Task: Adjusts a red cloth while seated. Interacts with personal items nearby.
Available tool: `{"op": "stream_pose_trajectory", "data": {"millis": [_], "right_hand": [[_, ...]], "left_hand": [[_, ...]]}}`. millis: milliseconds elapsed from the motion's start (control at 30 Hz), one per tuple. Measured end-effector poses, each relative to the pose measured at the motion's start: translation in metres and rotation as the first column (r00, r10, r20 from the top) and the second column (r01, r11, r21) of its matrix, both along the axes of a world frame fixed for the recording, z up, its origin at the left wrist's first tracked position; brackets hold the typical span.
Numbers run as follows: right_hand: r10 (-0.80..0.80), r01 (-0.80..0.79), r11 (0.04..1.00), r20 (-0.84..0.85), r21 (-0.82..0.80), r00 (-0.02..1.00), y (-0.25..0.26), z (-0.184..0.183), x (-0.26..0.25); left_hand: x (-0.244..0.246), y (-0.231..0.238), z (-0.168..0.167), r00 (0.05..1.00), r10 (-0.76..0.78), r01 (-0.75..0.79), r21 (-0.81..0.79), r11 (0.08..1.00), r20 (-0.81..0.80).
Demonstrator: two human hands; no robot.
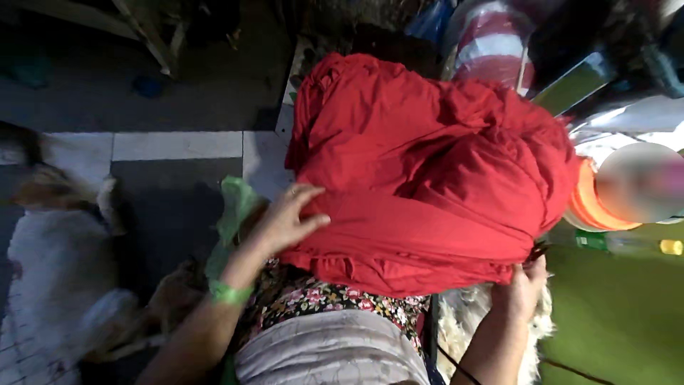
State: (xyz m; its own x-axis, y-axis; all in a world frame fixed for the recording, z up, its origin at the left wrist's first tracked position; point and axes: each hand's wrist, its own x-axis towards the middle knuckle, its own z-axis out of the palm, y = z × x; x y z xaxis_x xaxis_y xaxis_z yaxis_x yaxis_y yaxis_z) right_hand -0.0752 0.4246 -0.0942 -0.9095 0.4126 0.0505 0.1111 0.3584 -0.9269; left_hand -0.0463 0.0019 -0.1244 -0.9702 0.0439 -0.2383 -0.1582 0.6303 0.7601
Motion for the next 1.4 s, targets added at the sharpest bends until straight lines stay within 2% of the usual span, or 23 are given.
{"op": "stream_pose_trajectory", "data": {"millis": [67, 100, 167, 233, 300, 333, 400, 467, 500, 600, 700, 800, 867, 900, 1000, 1100, 1200, 1300, 1400], "right_hand": [[-0.012, -0.003, 0.983, 0.079, 0.186, 0.997, 0.009, 0.021, -0.003], [-0.017, -0.005, 0.956, 0.075, 0.292, 0.997, 0.017, 0.032, -0.002], [0.007, 0.019, 0.905, -0.06, 0.426, 0.998, 0.035, 0.055, 0.003], [0.028, 0.075, 0.916, -0.248, 0.393, 0.968, 0.037, 0.076, 0.0], [0.106, 0.021, 0.934, -0.334, 0.357, 0.937, 0.024, 0.089, -0.01], [0.194, -0.065, 0.921, -0.306, 0.385, 0.932, 0.017, 0.09, -0.015], [0.307, -0.209, 0.852, -0.134, 0.48, 0.942, -0.004, 0.081, -0.03], [0.256, -0.22, 0.776, 0.024, 0.591, 0.966, -0.025, 0.06, -0.046], [0.198, -0.175, 0.753, 0.035, 0.634, 0.98, -0.03, 0.047, -0.053], [0.084, -0.108, 0.856, 0.07, 0.505, 0.994, -0.025, 0.039, -0.057], [0.062, -0.061, 0.927, 0.009, 0.37, 0.998, -0.017, 0.03, -0.058], [0.046, -0.027, 0.986, -0.116, 0.162, 0.992, -0.001, 0.0, -0.069], [0.023, -0.006, 0.994, -0.154, 0.108, 0.988, 0.031, -0.035, -0.078], [0.019, -0.003, 0.995, -0.153, 0.104, 0.988, 0.046, -0.047, -0.082], [-0.009, 0.023, 0.995, -0.139, 0.099, 0.99, 0.064, -0.059, -0.088], [-0.023, 0.036, 0.995, -0.127, 0.097, 0.992, 0.064, -0.059, -0.089], [0.001, 0.009, 0.994, -0.089, 0.112, 0.996, 0.066, -0.055, -0.088], [0.009, -0.001, 0.994, -0.08, 0.109, 0.997, 0.074, -0.06, -0.088], [0.019, -0.01, 0.992, -0.075, 0.125, 0.997, 0.075, -0.06, -0.087]], "left_hand": [[0.014, 0.016, -0.003, 0.996, -0.086, 0.086, 0.009, 0.996, 0.031], [0.021, 0.018, -0.004, 0.995, -0.099, 0.099, 0.04, 0.994, -0.005], [0.031, 0.008, -0.005, 0.996, -0.036, 0.05, 0.196, 0.979, -0.076], [0.034, -0.01, -0.009, 0.984, 0.17, -0.14, 0.351, 0.926, -0.058], [0.032, -0.028, -0.021, 0.911, 0.405, -0.406, 0.339, 0.848, 0.078], [0.03, -0.036, -0.032, 0.871, 0.47, -0.492, 0.3, 0.817, 0.147], [0.026, -0.043, -0.061, 0.819, 0.509, -0.569, 0.262, 0.779, 0.266], [0.024, -0.033, -0.074, 0.793, 0.484, -0.589, 0.259, 0.766, 0.371], [0.024, -0.027, -0.072, 0.797, 0.456, -0.568, 0.231, 0.79, 0.396], [0.021, -0.031, -0.057, 0.846, 0.335, -0.42, 0.129, 0.898, 0.415], [0.02, -0.036, -0.03, 0.844, 0.212, -0.346, 0.199, 0.917, 0.493], [0.029, -0.034, -0.005, 0.826, 0.332, -0.496, 0.307, 0.812, 0.455], [0.05, -0.034, 0.008, 0.808, 0.454, -0.581, 0.378, 0.721, 0.376], [0.054, -0.033, 0.017, 0.818, 0.468, -0.574, 0.423, 0.702, 0.334], [0.028, -0.041, 0.041, 0.955, 0.218, -0.286, 0.425, 0.859, 0.204], [0.025, -0.046, 0.042, 0.962, 0.152, -0.233, 0.397, 0.888, 0.225], [0.036, -0.041, 0.042, 0.951, 0.187, -0.288, 0.483, 0.827, 0.246], [0.033, -0.043, 0.038, 0.959, 0.177, -0.272, 0.534, 0.801, 0.223], [0.029, -0.049, 0.005, 0.979, 0.126, -0.198, 0.621, 0.758, 0.159]]}}
